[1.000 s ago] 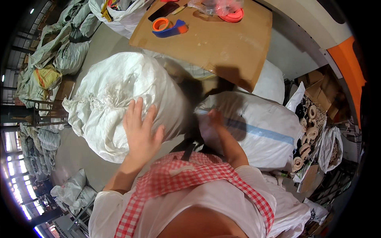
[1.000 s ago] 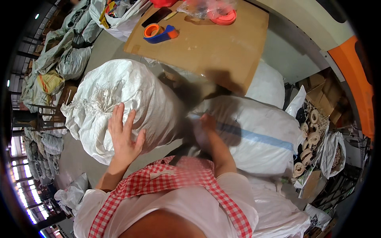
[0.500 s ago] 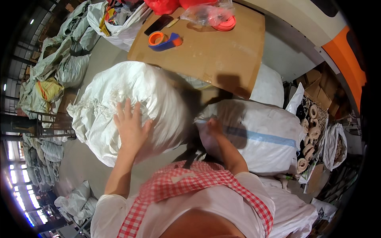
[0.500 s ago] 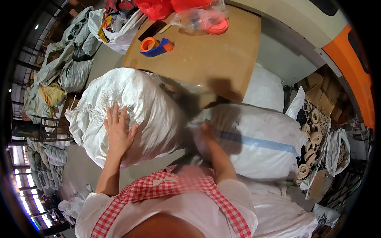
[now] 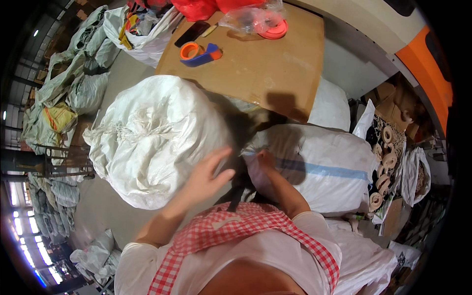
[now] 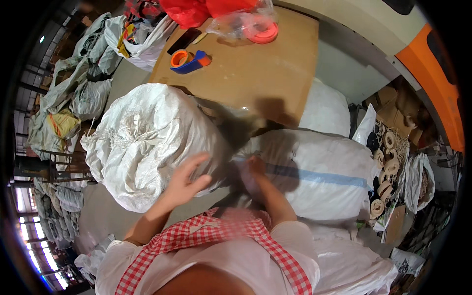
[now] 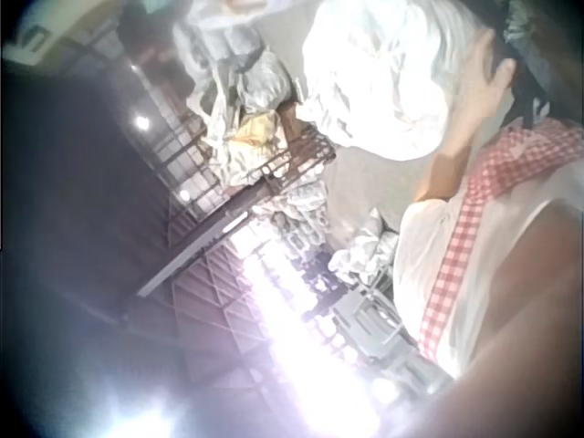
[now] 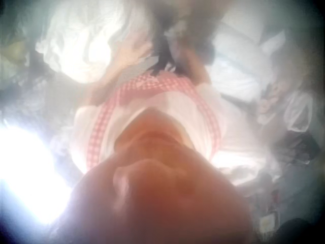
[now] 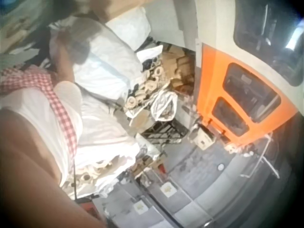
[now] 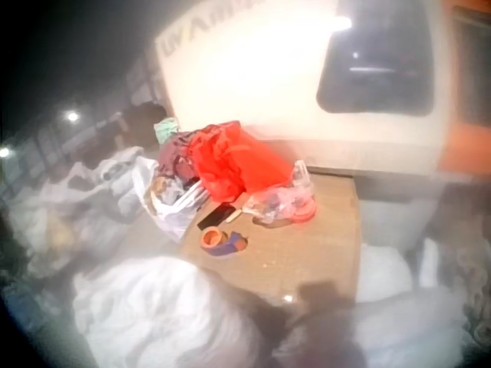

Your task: The person rinses plastic parts in a tub of liquid, places them in a large white bag, and then ties a smaller white bag closed with a string.

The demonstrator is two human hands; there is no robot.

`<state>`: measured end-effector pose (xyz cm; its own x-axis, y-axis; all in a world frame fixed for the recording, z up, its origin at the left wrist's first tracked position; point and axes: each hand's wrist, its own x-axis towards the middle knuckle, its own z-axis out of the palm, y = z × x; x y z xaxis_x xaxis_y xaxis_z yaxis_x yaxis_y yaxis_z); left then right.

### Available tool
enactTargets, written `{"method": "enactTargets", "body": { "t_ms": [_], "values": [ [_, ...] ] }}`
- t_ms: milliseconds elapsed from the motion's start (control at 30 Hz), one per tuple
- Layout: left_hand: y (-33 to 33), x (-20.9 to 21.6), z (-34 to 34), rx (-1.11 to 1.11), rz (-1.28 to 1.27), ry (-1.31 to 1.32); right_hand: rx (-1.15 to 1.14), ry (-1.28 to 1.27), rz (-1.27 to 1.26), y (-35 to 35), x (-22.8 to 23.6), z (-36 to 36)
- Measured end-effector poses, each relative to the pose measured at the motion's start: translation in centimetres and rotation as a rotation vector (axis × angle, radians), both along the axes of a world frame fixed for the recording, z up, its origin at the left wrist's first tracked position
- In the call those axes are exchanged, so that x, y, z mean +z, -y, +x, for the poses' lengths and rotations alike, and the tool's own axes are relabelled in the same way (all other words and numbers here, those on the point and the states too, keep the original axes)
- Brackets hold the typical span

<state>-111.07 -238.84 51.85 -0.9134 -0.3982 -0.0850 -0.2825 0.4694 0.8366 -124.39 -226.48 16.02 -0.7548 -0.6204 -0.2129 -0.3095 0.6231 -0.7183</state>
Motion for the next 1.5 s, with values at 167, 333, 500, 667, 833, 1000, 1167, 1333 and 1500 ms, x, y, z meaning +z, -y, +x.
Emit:
{"method": "enactTargets", "body": {
  "t_ms": [167, 333, 500, 667, 833, 1000, 1167, 1333, 1500],
  "values": [
    [-1.3, -12.7, -1.1, -0.043, -0.079, 0.146, -0.099, 0.146, 0.04, -2.7, 2.1, -0.3],
    [-3.8, -20.5, -3.1, -0.179, -0.253, 0.383, -0.065, 0.134, -0.205, -6.6, 7.1, -0.4],
    [-7.3, -22.7, -5.6, -0.163, -0.178, 0.183, -0.087, 0.116, -0.047, -9.9, 10.7, -0.7],
    [-7.6, -20.9, -7.9, -0.191, -0.034, 0.329, -0.15, 0.23, -0.064, -11.2, 16.5, -0.3],
    [-9.9, -18.7, -7.9, -0.346, -0.313, -0.175, -0.183, 0.141, -0.257, -13.9, 18.7, -0.5],
    [-10.7, -19.0, -9.0, -0.446, -0.176, -0.331, -0.36, 0.204, -0.322, -14.8, 19.4, 0.7],
    [-10.6, -17.3, -10.6, -0.737, -0.186, -0.247, -0.381, 0.134, -0.352, -15.9, 20.7, 1.8],
    [-13.4, -17.1, -12.3, -0.513, 0.378, -0.065, -0.412, 0.288, -0.381, -19.1, 21.9, -1.2],
    [-14.8, -14.6, -13.9, -0.371, 0.381, 0.14, -0.958, -0.047, -0.061, -35.0, 13.6, -8.4]
  ]
}}
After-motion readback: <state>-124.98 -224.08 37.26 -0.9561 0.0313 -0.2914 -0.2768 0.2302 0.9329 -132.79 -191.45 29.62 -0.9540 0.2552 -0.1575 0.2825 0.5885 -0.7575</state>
